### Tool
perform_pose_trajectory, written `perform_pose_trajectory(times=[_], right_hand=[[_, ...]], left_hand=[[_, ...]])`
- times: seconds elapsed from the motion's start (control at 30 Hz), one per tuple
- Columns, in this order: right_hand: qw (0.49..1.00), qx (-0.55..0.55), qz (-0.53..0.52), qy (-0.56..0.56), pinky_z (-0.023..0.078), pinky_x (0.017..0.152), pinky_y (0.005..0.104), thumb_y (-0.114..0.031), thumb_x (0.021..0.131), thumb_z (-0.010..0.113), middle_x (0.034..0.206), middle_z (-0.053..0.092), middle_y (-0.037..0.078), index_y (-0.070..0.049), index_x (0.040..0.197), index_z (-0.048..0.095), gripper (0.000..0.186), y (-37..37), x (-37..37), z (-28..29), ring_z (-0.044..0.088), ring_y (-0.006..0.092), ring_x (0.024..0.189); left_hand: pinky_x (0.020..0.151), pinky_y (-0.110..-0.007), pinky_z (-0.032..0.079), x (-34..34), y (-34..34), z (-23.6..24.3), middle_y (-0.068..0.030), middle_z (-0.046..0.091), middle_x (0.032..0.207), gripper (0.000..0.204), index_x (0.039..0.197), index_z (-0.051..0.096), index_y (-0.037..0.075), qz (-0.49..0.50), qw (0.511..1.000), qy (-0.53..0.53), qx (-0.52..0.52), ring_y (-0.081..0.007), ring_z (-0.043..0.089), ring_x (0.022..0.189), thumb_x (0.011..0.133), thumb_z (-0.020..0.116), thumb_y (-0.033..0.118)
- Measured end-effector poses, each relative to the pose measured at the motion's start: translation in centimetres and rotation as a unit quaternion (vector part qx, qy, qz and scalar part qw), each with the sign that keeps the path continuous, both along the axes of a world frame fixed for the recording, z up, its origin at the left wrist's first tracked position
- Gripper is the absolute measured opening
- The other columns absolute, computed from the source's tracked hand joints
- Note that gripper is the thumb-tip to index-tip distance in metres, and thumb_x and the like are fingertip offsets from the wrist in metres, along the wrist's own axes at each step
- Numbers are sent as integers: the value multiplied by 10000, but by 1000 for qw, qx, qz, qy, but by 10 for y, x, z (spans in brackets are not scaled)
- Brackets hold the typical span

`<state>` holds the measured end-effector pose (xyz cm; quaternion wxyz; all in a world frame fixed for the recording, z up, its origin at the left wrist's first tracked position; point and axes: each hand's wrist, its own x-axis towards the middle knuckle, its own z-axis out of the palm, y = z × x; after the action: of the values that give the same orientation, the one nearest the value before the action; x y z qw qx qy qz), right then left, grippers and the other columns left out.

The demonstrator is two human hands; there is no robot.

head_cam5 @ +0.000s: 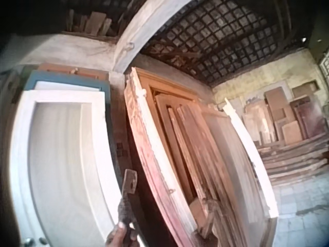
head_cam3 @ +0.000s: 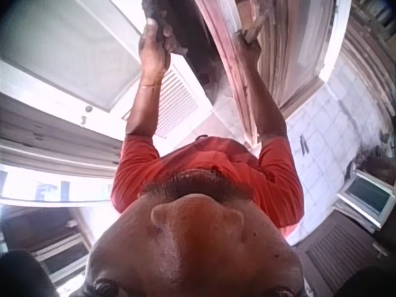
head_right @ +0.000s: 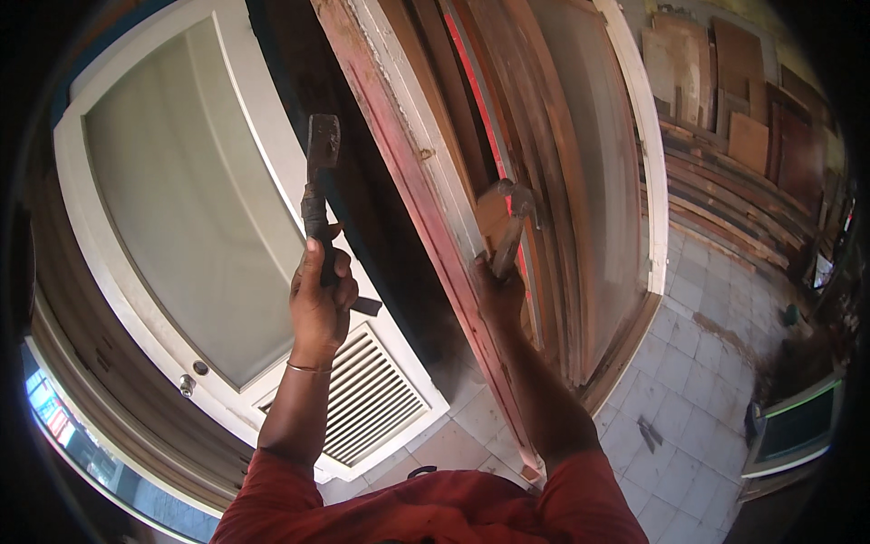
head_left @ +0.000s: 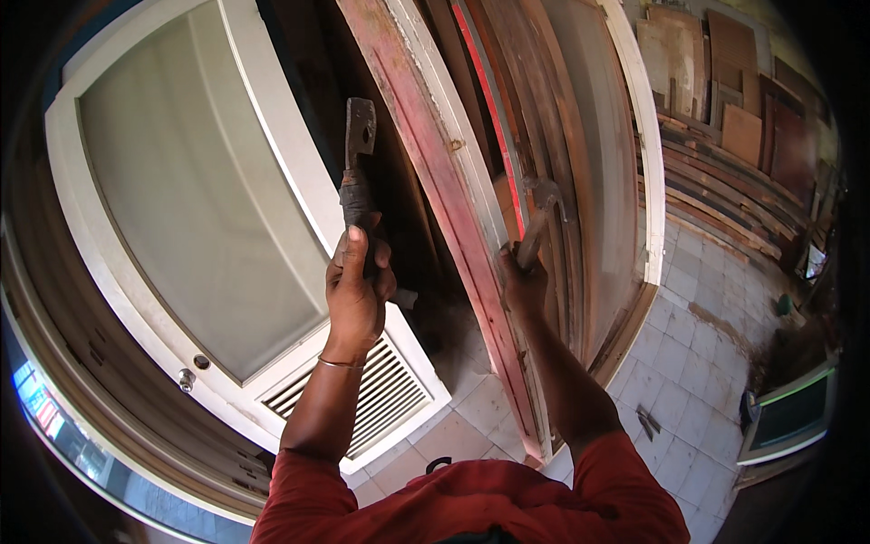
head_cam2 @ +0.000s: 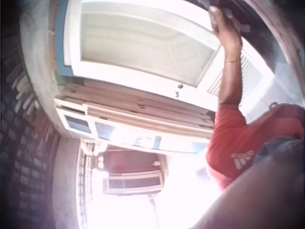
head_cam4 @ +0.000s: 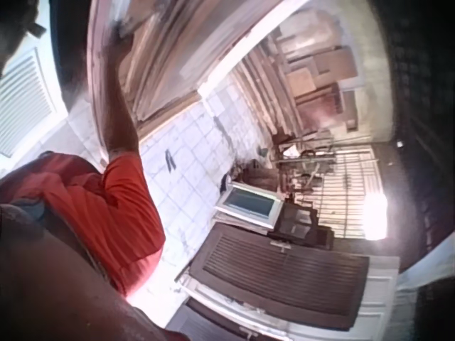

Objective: The person uses a hammer and a pair of pincers to remove nails or staples from a wooden door frame.

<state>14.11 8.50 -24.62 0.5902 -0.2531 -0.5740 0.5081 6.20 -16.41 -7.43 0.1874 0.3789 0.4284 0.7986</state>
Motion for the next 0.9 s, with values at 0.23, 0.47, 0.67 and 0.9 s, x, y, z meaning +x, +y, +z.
perform_pose_trajectory(times=[0.23, 0.47, 0.67, 0.9], right_hand=[[970, 161, -168, -68, 492, 618, 286, -247, 934, 709, 759, 643, 45, 20, 1180, 621, 374, -25, 65, -24, 624, 119, 675], [964, -119, -86, -222, 478, 577, 308, -328, 963, 646, 724, 598, 39, -11, 1270, 579, 446, -117, 184, -114, 593, 129, 619], [918, -301, -84, -243, 528, 725, 428, -358, 1049, 447, 908, 673, 203, -50, 1391, 520, 466, -212, 237, -175, 682, 306, 834], [878, -339, -90, -325, 522, 737, 514, -344, 1026, 489, 936, 703, 253, -64, 1358, 461, 436, -262, 293, -212, 692, 438, 873]], left_hand=[[548, -231, 405, -9, 18, -48, 4, 555, 846, 351, 1251, 534, 76, 15, 1000, 12, 12, -77, 493, 617, 1005, 557, 325], [632, -225, 466, 64, 30, -172, 21, 590, 821, 148, 1019, 598, 111, -164, 961, -18, -224, -58, 547, 709, 917, 705, 118], [495, -241, 417, 138, 31, -297, -37, 629, 1109, 341, 1235, 561, 39, -355, 832, 19, -425, -40, 496, 566, 926, 645, 158], [863, -320, 528, 221, 36, -368, -19, 597, 1049, 279, 1215, 566, 89, -471, 743, -123, -458, -141, 593, 1026, 964, 630, 194]])
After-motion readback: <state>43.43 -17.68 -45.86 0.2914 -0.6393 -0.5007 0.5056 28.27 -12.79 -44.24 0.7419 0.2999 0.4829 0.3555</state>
